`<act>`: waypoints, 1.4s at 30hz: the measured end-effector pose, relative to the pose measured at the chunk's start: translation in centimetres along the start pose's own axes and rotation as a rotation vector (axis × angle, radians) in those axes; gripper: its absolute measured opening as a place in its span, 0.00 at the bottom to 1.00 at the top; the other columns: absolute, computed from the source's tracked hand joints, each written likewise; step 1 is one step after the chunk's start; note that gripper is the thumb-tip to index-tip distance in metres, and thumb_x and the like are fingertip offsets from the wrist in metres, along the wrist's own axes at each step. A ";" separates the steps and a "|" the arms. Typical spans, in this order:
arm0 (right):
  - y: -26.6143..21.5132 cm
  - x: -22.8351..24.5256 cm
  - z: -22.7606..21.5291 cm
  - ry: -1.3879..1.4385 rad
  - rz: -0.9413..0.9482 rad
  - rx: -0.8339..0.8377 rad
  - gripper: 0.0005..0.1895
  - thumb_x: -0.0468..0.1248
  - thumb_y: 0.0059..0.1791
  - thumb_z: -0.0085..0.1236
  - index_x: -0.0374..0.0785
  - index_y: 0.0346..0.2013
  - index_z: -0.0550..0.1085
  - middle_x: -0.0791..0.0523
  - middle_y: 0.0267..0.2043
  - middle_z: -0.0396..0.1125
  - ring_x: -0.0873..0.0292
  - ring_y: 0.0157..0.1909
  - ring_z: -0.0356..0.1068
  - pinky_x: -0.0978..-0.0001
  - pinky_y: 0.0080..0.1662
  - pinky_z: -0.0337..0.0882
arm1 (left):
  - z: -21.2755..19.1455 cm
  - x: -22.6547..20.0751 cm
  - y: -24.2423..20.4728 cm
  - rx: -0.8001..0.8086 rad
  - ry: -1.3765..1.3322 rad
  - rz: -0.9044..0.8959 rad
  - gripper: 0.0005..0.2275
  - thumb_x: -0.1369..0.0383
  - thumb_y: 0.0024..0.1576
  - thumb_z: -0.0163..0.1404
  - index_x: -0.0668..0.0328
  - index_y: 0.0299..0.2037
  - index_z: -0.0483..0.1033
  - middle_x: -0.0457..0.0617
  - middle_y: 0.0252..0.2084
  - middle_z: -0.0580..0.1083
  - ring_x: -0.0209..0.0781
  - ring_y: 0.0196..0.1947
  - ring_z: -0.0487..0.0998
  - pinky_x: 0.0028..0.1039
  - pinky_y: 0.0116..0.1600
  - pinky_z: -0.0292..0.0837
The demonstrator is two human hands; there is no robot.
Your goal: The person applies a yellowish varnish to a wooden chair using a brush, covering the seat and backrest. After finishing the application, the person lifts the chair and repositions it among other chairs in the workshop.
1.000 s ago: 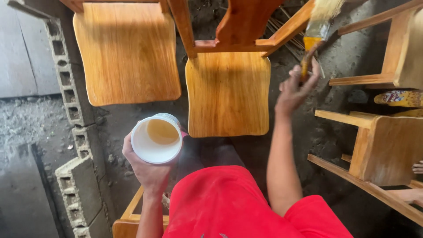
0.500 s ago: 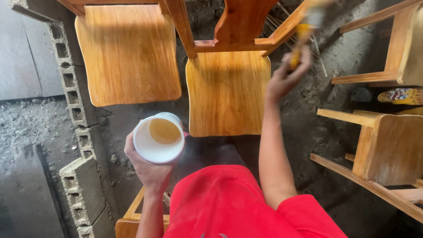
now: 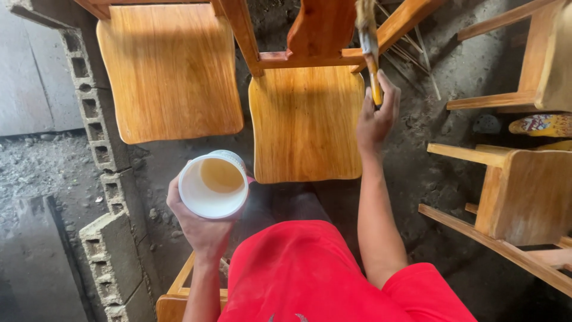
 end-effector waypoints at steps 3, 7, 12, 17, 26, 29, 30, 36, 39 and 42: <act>-1.2 -2.3 0.0 -0.087 -0.024 0.025 0.18 0.26 0.53 0.60 0.36 0.58 0.75 0.47 0.50 0.70 0.41 0.49 0.72 0.53 0.52 0.72 | 0.4 0.1 -0.1 0.007 0.014 0.015 0.44 0.66 0.38 0.76 0.65 0.65 0.62 0.60 0.58 0.68 0.51 0.60 0.72 0.44 0.68 0.64; -3.5 -3.7 3.0 -0.105 -0.023 0.113 0.16 0.29 0.55 0.59 0.35 0.58 0.73 0.42 0.46 0.69 0.34 0.47 0.69 0.49 0.48 0.73 | 1.1 0.4 -0.1 0.014 0.013 0.043 0.44 0.68 0.39 0.76 0.65 0.65 0.61 0.61 0.58 0.68 0.53 0.60 0.72 0.43 0.68 0.63; -6.2 -5.4 -0.3 -0.307 0.096 0.425 0.20 0.28 0.52 0.62 0.43 0.57 0.72 0.49 0.40 0.65 0.37 0.40 0.73 0.46 0.38 0.74 | 2.4 0.5 -0.1 0.034 -0.042 0.042 0.44 0.68 0.39 0.75 0.63 0.66 0.61 0.60 0.59 0.68 0.52 0.60 0.72 0.45 0.67 0.64; -5.5 -7.8 -1.0 -0.323 0.365 0.509 0.15 0.30 0.54 0.57 0.43 0.55 0.69 0.45 0.41 0.67 0.31 0.42 0.74 0.41 0.40 0.75 | 3.9 -0.2 0.4 0.046 -0.056 0.060 0.43 0.67 0.41 0.75 0.62 0.65 0.61 0.60 0.61 0.69 0.51 0.62 0.72 0.43 0.67 0.64; -6.7 -14.5 5.1 -0.507 0.486 0.625 0.18 0.41 0.55 0.54 0.54 0.61 0.68 0.47 0.43 0.68 0.32 0.45 0.75 0.41 0.46 0.77 | 3.9 -0.2 -0.6 0.071 -0.038 0.033 0.43 0.64 0.42 0.75 0.58 0.66 0.60 0.58 0.63 0.68 0.50 0.62 0.72 0.43 0.68 0.65; -6.1 -14.4 4.6 -0.388 0.449 0.695 0.18 0.41 0.55 0.56 0.53 0.61 0.72 0.46 0.42 0.72 0.35 0.47 0.75 0.44 0.47 0.77 | 3.8 -0.2 -0.7 0.064 -0.022 0.023 0.44 0.65 0.41 0.75 0.58 0.67 0.60 0.58 0.64 0.68 0.51 0.62 0.72 0.44 0.68 0.65; -5.3 -13.2 3.7 -0.389 0.522 0.665 0.17 0.42 0.53 0.57 0.53 0.57 0.74 0.46 0.42 0.74 0.37 0.49 0.75 0.45 0.49 0.76 | 3.7 -0.2 -0.7 0.062 -0.018 0.028 0.44 0.65 0.41 0.75 0.59 0.66 0.60 0.58 0.63 0.68 0.51 0.61 0.72 0.44 0.67 0.65; -3.9 -10.3 2.5 -0.409 0.618 0.485 0.17 0.39 0.54 0.56 0.45 0.57 0.75 0.42 0.43 0.75 0.37 0.49 0.76 0.47 0.50 0.77 | 3.7 0.0 -0.5 0.034 0.014 0.036 0.44 0.63 0.40 0.76 0.59 0.66 0.61 0.59 0.62 0.69 0.52 0.60 0.73 0.43 0.66 0.66; -5.4 -8.8 3.1 -0.302 0.433 0.575 0.19 0.33 0.55 0.54 0.35 0.61 0.72 0.35 0.48 0.72 0.32 0.50 0.74 0.42 0.51 0.75 | 3.7 0.1 -0.5 0.035 0.018 0.028 0.44 0.63 0.40 0.76 0.59 0.65 0.61 0.59 0.62 0.69 0.51 0.60 0.73 0.43 0.66 0.66; -7.1 -11.3 2.8 -0.222 0.272 0.626 0.21 0.32 0.54 0.58 0.32 0.62 0.73 0.35 0.53 0.71 0.33 0.53 0.73 0.44 0.53 0.73 | 3.7 0.0 -0.6 0.047 0.003 0.018 0.44 0.65 0.40 0.76 0.59 0.66 0.61 0.59 0.61 0.69 0.51 0.59 0.74 0.44 0.66 0.66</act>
Point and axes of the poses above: each hand's wrist, its own y-axis towards the middle knuckle, its own z-axis out of the palm, x = y × z, the point moved 1 cm from there along y, towards the middle knuckle
